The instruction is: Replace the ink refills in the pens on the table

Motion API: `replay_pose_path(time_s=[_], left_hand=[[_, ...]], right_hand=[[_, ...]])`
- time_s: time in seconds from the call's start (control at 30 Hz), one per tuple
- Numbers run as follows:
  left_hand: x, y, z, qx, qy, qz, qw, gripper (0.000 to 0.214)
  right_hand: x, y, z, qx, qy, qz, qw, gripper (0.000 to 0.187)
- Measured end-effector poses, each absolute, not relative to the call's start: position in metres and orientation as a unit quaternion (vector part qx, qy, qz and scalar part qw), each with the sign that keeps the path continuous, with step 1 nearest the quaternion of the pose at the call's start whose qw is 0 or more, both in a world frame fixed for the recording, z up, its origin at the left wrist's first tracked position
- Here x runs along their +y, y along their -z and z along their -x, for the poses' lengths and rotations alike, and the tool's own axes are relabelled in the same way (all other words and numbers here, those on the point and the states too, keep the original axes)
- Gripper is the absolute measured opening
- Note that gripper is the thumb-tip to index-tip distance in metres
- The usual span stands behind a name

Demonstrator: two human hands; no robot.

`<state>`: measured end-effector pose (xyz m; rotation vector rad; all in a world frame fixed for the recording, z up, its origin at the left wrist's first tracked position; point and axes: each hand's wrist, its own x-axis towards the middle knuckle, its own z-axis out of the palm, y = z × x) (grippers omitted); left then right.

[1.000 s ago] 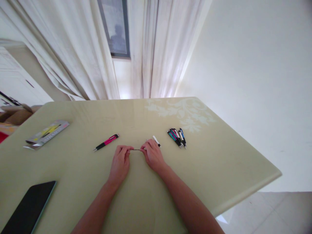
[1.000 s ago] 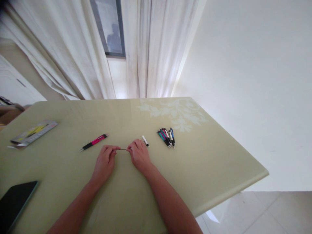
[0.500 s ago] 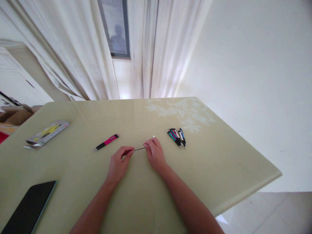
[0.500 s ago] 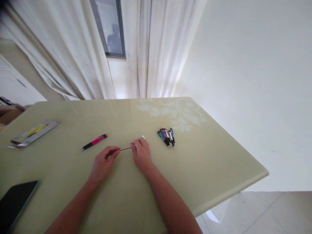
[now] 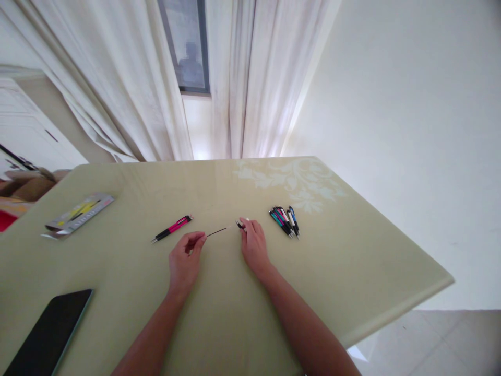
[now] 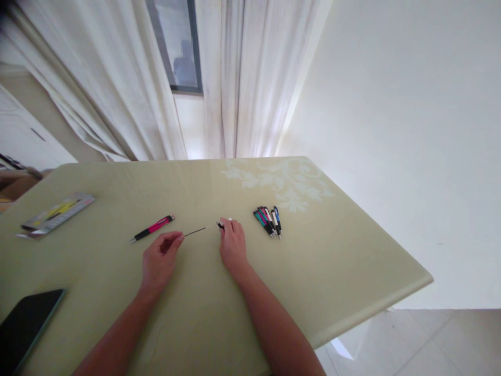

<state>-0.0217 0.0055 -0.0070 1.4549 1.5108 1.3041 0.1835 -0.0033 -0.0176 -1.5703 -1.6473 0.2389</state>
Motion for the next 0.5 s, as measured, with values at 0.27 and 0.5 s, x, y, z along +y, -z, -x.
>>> replay_pose_path(time_s=[0.27, 0.5], left_hand=[[0.006, 0.008, 0.0207, 0.553, -0.505, -0.56, 0.353, 0.031], [0.0061, 0.0085, 0.0218, 0.551, -0.515, -0.551, 0.356, 0.031]], right_hand=[[0.0014, 0.013, -0.1859, -0.477, -0.316, 0.498, 0.651, 0.029], [0.0011, 0.0144, -0.1806, -0.469, -0.385, 0.469, 0.642, 0.027]])
